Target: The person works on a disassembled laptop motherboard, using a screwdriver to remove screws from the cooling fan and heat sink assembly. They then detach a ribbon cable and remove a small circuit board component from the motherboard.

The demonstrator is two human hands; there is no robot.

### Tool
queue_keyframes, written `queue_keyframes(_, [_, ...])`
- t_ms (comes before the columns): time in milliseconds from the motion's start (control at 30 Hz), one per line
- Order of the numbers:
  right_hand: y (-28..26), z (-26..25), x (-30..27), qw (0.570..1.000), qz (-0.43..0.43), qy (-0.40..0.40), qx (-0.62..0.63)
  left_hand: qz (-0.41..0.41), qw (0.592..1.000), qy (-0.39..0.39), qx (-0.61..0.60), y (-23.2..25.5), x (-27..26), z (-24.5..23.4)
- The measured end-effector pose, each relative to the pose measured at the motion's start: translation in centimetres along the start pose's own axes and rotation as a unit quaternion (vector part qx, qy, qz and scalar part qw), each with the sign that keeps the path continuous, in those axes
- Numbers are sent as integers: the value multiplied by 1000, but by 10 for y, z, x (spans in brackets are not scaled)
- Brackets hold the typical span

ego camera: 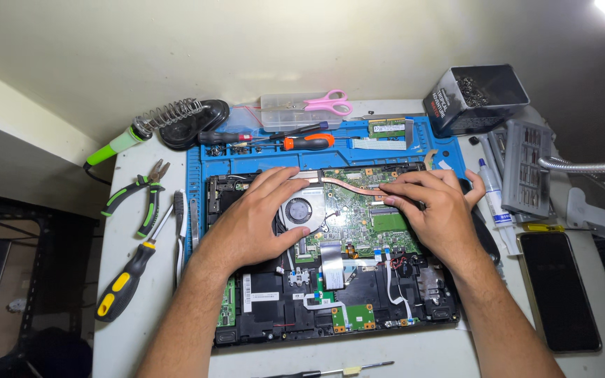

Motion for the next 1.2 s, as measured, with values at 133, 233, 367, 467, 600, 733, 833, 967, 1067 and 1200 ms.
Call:
queue_keyframes(133, [-2, -1, 0, 1000, -3, 3, 0, -12, 1000, -13, -17, 0, 2, -2])
queue_keyframes(233, [0, 0, 1, 1000, -2, 0, -2, -23, 999, -28, -24, 0, 4, -2])
queue_keyframes(367, [1, -1, 2, 1000, 5, -5, -2, -42, 998, -36, -22, -1, 6, -1])
queue_keyframes(467, [2, 1, 2, 1000, 8, -8, -5, -41, 998, -40, -13, -1, 4, 0])
queue_keyframes(600, [-2, -2, 3, 1000, 6, -6, -15, -39, 998, -42, -6, 2, 4, 0])
queue_keyframes(733, [-5, -3, 4, 999, 4, -12, -36, -39, 998, -44, -4, 1, 4, 0])
queue_keyframes(833, [-7, -6, 4, 999, 0, -1, -49, -30, 999, -45, 4, 0, 4, 2])
queue_keyframes(967, [-6, -6, 4, 998, 1, 1, -58, -29, 999, -32, -25, 3, 3, -2])
queue_keyframes(1067, [-7, -6, 2, 998, -1, 6, -58, -26, 999, -6, -47, 29, -4, -24])
queue_keyframes(1200, [-7, -3, 0, 993, -56, 54, -93, 74, 997, -5, -17, 106, -38, -47])
Point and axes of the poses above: each hand's wrist, its own x-axis towards the middle knuckle, its own z-axis out of the palm, y = z × x, the point moved 9 cm from there along x, towards the middle knuckle, and after that the axes turned 6 degrees about -x, right-handed, at the moved point
